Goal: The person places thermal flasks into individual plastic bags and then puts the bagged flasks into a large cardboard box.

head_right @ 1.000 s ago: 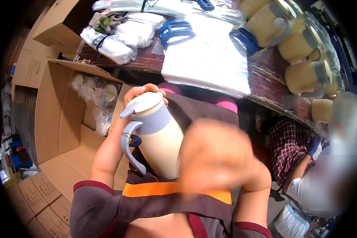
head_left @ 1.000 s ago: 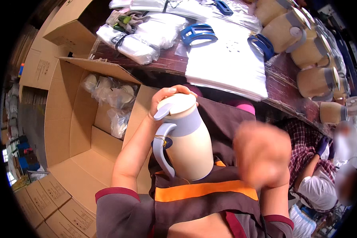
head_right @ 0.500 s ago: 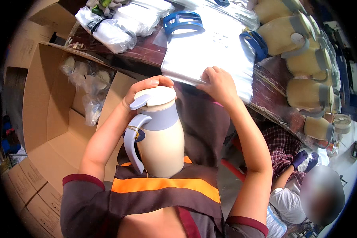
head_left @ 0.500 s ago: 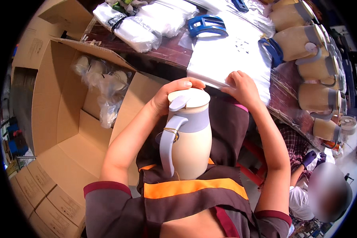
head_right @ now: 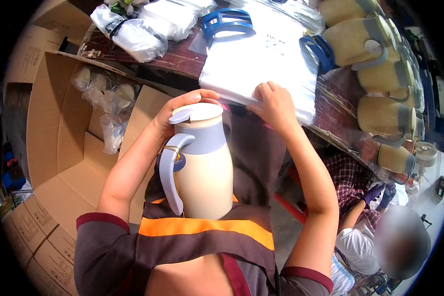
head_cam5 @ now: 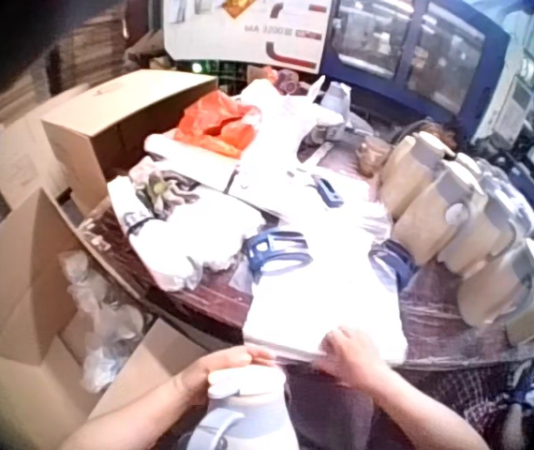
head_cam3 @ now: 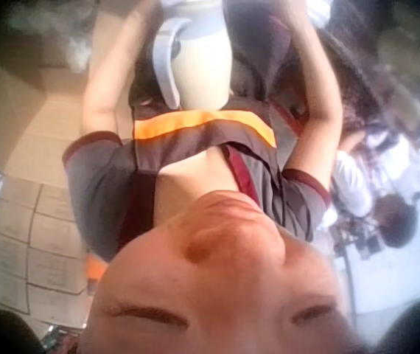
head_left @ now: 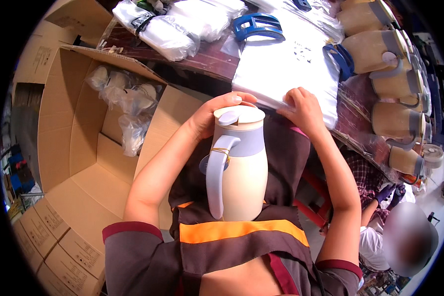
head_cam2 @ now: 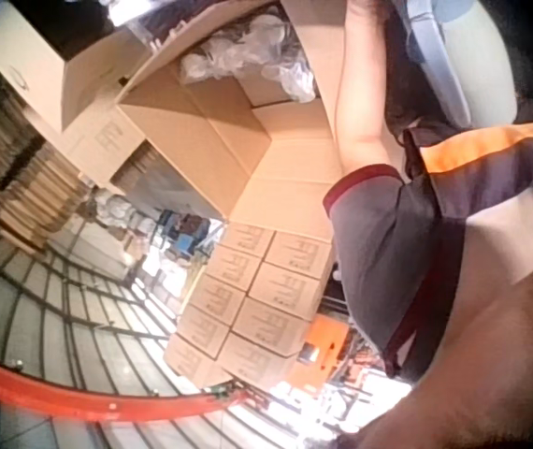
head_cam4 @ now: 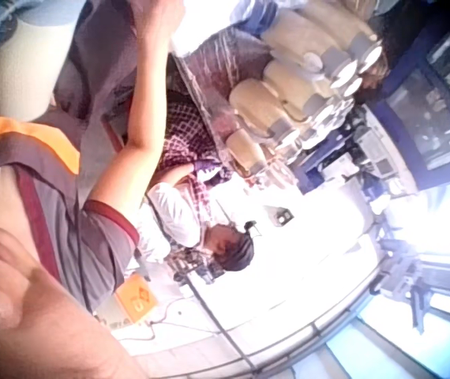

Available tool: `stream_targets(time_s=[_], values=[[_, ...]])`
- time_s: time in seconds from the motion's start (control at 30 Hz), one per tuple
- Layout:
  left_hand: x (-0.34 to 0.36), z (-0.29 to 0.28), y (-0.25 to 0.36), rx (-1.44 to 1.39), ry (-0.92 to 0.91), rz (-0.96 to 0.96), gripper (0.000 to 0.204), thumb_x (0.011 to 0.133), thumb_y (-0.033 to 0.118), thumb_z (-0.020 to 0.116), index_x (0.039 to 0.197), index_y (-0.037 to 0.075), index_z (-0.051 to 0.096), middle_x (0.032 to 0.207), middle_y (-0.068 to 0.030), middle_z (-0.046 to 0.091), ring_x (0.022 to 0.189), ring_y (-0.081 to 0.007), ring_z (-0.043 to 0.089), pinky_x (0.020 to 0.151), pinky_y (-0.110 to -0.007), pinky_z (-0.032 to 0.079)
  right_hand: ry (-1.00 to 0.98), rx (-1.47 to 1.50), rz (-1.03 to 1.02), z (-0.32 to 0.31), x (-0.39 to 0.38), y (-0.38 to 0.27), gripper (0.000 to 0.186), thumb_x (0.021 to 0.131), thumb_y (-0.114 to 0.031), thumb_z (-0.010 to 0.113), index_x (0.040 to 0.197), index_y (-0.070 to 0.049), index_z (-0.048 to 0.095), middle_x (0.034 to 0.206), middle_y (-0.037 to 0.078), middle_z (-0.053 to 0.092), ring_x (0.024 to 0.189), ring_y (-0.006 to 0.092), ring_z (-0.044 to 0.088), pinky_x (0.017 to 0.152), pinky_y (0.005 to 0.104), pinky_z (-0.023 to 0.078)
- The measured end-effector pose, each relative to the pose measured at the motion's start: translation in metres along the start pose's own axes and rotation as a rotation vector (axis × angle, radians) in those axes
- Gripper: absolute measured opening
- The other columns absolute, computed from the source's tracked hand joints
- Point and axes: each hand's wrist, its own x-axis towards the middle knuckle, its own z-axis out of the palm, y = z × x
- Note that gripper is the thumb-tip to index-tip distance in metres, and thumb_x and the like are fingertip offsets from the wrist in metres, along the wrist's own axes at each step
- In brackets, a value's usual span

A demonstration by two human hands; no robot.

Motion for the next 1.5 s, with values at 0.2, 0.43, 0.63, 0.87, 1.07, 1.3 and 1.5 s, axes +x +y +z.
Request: stream_targets(time_s=[0.2, 0.43, 0.63, 0.87, 1.07, 1.3, 1.5], values=[[0.004, -0.004, 0.001, 0.092, -0.022, -0.011, 0.038, 0.086, 0.026, 0.056, 0.112, -0.001, 0.057, 0.102, -0.0116, 0.064, 0.091, -0.0176, 0.063, 0.083, -0.030, 0.050, -0.166, 0.539, 0.216, -0.004, 0.006, 0.028, 0.019, 0.084, -0.022, 0.065, 0.085, -0.002, 0.067, 0.079, 0.005, 0.063, 0.072, 0.0164, 0.057, 0.069, 0.0288, 0.045], [0.035, 0.031, 0.020, 0.526, -0.144, -0.024, 0.029, 0.084, 0.023, 0.060, 0.101, -0.001, 0.064, 0.094, -0.0076, 0.065, 0.088, -0.0135, 0.060, 0.080, -0.026, 0.046, 0.303, 1.298, 0.472, 0.006, 0.012, 0.052, 0.024, 0.094, -0.023, 0.053, 0.080, -0.005, 0.060, 0.068, -0.004, 0.049, 0.063, 0.0049, 0.044, 0.057, 0.0207, 0.035], [0.073, 0.037, 0.011, 0.755, -0.193, -0.081, 0.033, 0.083, 0.027, 0.065, 0.105, 0.001, 0.063, 0.098, -0.0080, 0.065, 0.095, -0.0132, 0.059, 0.087, -0.027, 0.044, 0.335, 0.680, 0.153, 0.012, -0.004, 0.019, 0.034, 0.080, -0.020, 0.066, 0.107, -0.001, 0.061, 0.097, 0.011, 0.062, 0.088, 0.0202, 0.059, 0.083, 0.0325, 0.045], [0.073, 0.030, -0.006, 0.595, -0.106, -0.084, 0.030, 0.086, 0.022, 0.063, 0.105, 0.000, 0.062, 0.095, -0.0084, 0.065, 0.089, -0.0139, 0.060, 0.083, -0.027, 0.046, 0.193, 0.592, 0.312, 0.009, -0.024, 0.044, 0.020, 0.084, -0.015, 0.062, 0.097, 0.000, 0.063, 0.081, 0.004, 0.061, 0.080, 0.0148, 0.058, 0.076, 0.0279, 0.045], [0.078, 0.042, -0.003, 0.657, -0.038, 0.034, 0.028, 0.084, 0.021, 0.065, 0.104, 0.002, 0.063, 0.091, -0.0064, 0.065, 0.085, -0.0133, 0.061, 0.077, -0.026, 0.048, 0.178, 1.067, 0.378, -0.009, -0.008, 0.042, 0.020, 0.092, -0.020, 0.055, 0.087, -0.002, 0.063, 0.078, -0.002, 0.057, 0.073, 0.0068, 0.052, 0.066, 0.0225, 0.042], [0.115, 0.075, -0.004, 1.205, 0.107, 0.586, 0.026, 0.083, 0.018, 0.066, 0.105, 0.005, 0.063, 0.100, -0.0077, 0.063, 0.093, -0.0155, 0.060, 0.077, -0.029, 0.049, 0.211, 1.643, 0.362, 0.007, -0.003, 0.046, 0.017, 0.091, -0.021, 0.058, 0.097, -0.005, 0.061, 0.089, 0.002, 0.060, 0.082, 0.0089, 0.054, 0.073, 0.0239, 0.044], [0.156, 0.055, -0.020, -0.159, -0.078, 0.439, 0.022, 0.090, 0.016, 0.050, 0.103, 0.001, 0.058, 0.096, -0.0100, 0.064, 0.090, -0.0198, 0.061, 0.084, -0.036, 0.048, 0.443, 2.293, 0.490, 0.003, 0.006, 0.019, 0.028, 0.096, -0.031, 0.048, 0.104, -0.007, 0.059, 0.098, 0.006, 0.063, 0.096, 0.0212, 0.057, 0.096, 0.0477, 0.039]])
